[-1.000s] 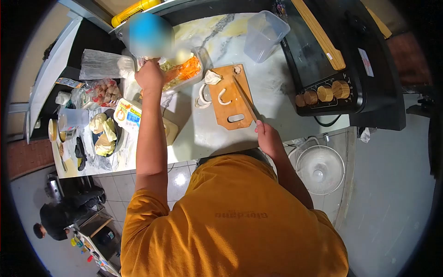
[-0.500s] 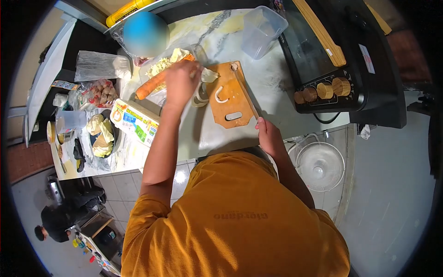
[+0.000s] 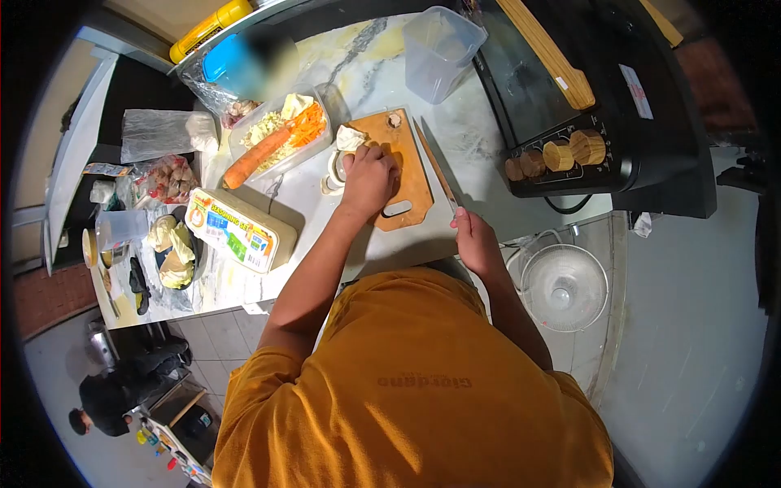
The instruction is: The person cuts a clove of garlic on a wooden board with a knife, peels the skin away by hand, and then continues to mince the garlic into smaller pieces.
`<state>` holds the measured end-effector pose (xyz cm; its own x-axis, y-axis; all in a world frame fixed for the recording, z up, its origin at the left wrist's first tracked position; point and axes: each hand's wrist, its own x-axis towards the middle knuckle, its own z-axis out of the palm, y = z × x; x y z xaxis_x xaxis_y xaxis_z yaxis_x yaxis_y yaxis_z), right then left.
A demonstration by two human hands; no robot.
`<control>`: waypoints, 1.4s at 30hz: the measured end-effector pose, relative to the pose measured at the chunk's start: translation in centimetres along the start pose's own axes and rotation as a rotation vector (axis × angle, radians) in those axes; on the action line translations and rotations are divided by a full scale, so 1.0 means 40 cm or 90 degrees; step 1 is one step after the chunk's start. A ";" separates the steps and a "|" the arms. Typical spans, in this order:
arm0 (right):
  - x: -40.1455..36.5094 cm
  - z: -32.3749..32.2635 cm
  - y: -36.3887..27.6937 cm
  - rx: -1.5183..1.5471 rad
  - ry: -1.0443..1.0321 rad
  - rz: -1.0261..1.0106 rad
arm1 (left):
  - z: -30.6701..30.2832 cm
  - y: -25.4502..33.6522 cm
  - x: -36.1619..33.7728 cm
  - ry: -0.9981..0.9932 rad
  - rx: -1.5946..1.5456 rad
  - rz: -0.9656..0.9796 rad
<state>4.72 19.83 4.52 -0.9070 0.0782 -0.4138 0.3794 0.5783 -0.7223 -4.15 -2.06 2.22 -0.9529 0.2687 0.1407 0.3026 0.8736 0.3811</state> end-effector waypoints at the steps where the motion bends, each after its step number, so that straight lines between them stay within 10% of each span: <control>1: 0.001 0.001 0.002 0.002 -0.002 0.002 | 0.005 0.002 -0.001 0.019 -0.008 0.000; 42: 0.037 -0.018 -0.032 0.006 -0.067 -0.040 | -0.019 0.021 -0.029 -0.007 0.039 0.042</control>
<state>2.75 19.79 5.25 -0.9050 -0.0444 -0.4231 0.3245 0.5711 -0.7540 -2.78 -1.94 3.09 -0.9314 0.3301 0.1533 0.3627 0.8772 0.3146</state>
